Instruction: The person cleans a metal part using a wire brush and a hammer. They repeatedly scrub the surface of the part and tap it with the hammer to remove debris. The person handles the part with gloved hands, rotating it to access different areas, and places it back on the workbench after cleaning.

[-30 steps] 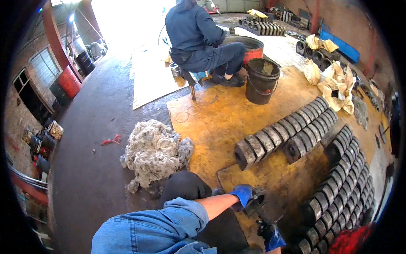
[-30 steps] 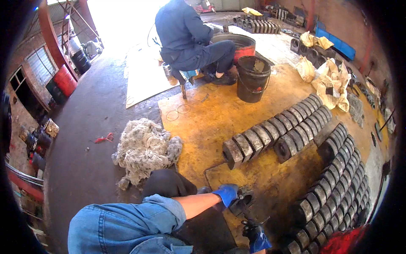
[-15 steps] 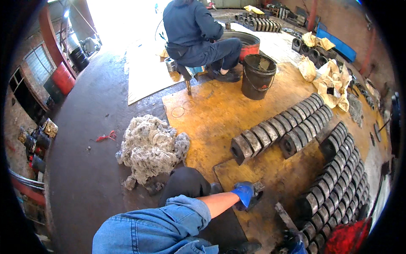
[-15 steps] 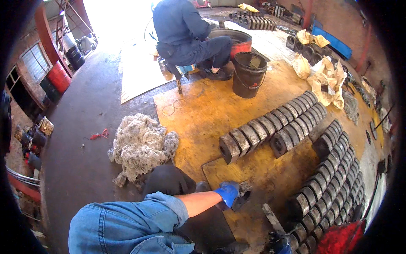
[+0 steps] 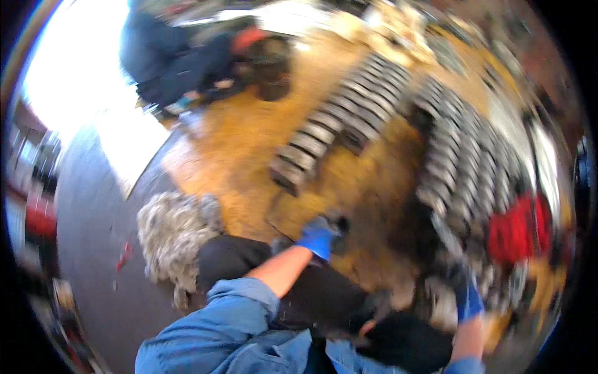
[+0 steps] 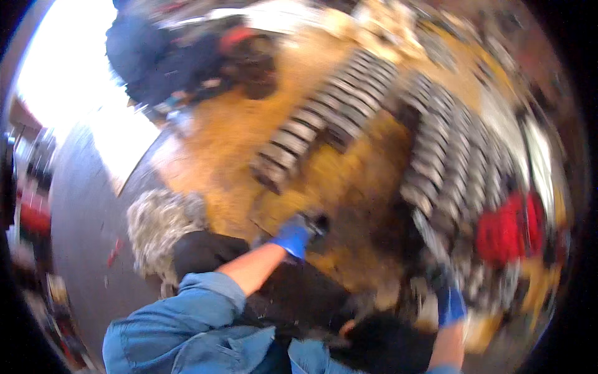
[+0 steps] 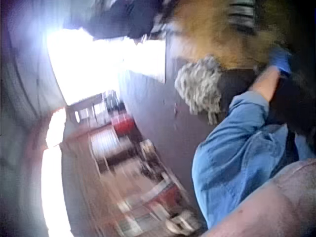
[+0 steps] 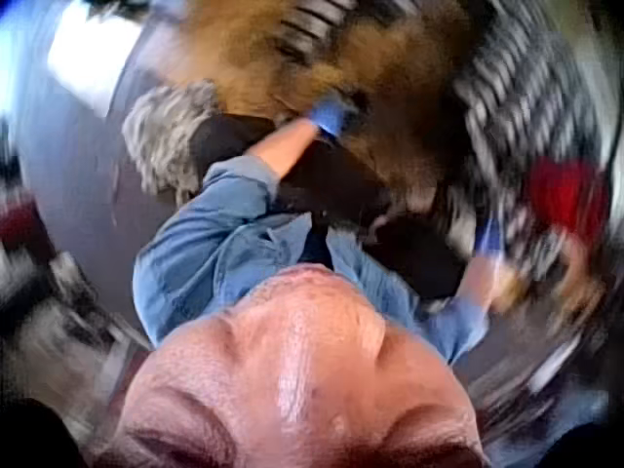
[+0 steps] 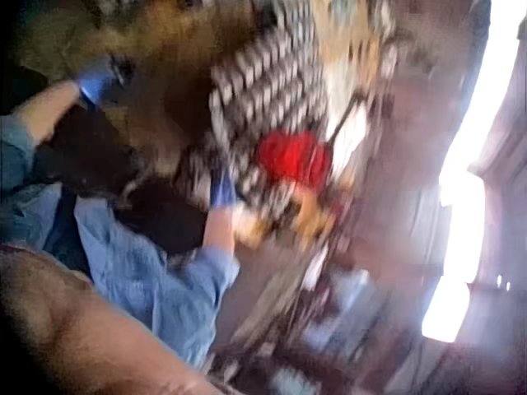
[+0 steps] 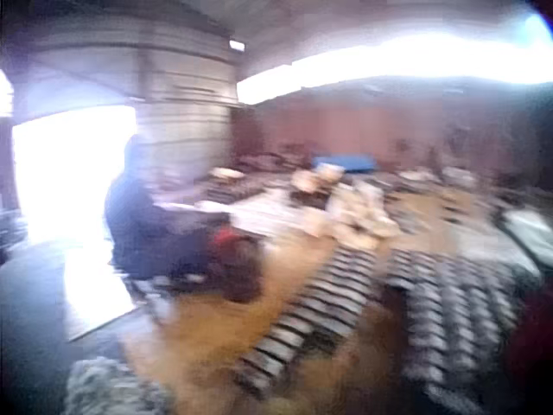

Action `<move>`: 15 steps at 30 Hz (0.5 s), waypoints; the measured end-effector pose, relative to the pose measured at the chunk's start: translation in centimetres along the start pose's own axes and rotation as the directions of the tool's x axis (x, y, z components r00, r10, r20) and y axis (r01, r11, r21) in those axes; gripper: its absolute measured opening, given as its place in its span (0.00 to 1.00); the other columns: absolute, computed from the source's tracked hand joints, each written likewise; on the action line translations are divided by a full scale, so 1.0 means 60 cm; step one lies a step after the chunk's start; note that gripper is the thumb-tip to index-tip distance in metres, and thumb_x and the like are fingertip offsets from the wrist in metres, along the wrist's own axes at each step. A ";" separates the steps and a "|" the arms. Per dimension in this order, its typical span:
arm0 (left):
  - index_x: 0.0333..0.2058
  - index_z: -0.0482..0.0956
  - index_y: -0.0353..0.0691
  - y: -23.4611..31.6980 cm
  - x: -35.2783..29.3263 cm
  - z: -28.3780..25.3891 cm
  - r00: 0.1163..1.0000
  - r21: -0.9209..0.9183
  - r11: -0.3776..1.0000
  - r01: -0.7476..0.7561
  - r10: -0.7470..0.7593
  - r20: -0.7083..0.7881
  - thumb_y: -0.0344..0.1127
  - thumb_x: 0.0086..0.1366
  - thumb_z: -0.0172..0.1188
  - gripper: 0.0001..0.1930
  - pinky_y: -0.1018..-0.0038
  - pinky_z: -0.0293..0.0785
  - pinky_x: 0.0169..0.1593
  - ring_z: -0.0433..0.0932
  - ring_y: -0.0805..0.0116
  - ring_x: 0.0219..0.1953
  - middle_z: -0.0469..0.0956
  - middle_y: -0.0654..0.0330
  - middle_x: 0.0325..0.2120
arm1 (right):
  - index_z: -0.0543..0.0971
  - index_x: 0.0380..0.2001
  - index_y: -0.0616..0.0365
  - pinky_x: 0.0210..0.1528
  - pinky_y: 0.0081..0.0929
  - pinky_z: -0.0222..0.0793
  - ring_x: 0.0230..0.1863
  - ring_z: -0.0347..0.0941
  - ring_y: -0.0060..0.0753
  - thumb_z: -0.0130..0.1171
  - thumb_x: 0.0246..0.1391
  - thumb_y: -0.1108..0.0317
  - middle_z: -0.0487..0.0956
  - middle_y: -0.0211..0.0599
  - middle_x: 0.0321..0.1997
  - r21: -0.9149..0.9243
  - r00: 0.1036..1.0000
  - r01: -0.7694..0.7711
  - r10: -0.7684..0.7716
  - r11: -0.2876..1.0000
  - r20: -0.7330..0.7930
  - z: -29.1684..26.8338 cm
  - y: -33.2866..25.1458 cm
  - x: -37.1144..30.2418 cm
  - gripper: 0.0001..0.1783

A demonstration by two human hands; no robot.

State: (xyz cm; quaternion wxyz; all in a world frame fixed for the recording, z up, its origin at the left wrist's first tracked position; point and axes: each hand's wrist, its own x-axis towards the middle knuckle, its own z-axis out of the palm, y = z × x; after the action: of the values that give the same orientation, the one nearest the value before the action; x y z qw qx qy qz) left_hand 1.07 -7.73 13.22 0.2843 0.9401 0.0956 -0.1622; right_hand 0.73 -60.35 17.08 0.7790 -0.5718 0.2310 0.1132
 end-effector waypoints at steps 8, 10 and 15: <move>0.49 0.72 0.35 0.006 0.047 0.038 0.973 0.182 0.957 0.225 -0.213 -0.087 0.55 0.47 0.67 0.36 0.60 0.73 0.50 0.76 0.48 0.47 0.75 0.43 0.46 | 0.67 0.56 0.54 0.24 0.22 0.71 0.27 0.76 0.25 0.50 0.62 0.61 0.80 0.35 0.36 -0.401 0.898 0.363 -0.430 0.841 -0.090 -0.094 -0.023 0.045 0.21; 0.49 0.71 0.35 -0.006 0.038 0.011 0.970 0.154 0.958 0.243 -0.239 -0.044 0.60 0.46 0.67 0.39 0.59 0.71 0.52 0.75 0.47 0.50 0.75 0.43 0.47 | 0.67 0.56 0.57 0.26 0.19 0.70 0.29 0.76 0.23 0.45 0.63 0.67 0.80 0.38 0.37 -0.658 0.854 0.292 -0.498 0.694 -0.147 -0.019 -0.032 0.034 0.19; 0.56 0.65 0.35 0.048 0.032 0.014 0.980 0.221 0.958 0.184 -0.197 0.039 0.61 0.46 0.67 0.46 0.59 0.69 0.55 0.71 0.48 0.54 0.72 0.42 0.51 | 0.68 0.60 0.43 0.52 0.38 0.68 0.52 0.72 0.51 0.56 0.56 0.61 0.76 0.50 0.51 -0.912 0.515 0.385 -0.853 0.139 0.087 -0.001 -0.110 0.075 0.27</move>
State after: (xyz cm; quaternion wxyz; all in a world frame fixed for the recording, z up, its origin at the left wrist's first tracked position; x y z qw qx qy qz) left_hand 3.44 -10.40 13.30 0.1661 0.9465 0.1586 -0.2266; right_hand 7.51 -62.88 20.41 0.2701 -0.9210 0.0471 -0.2768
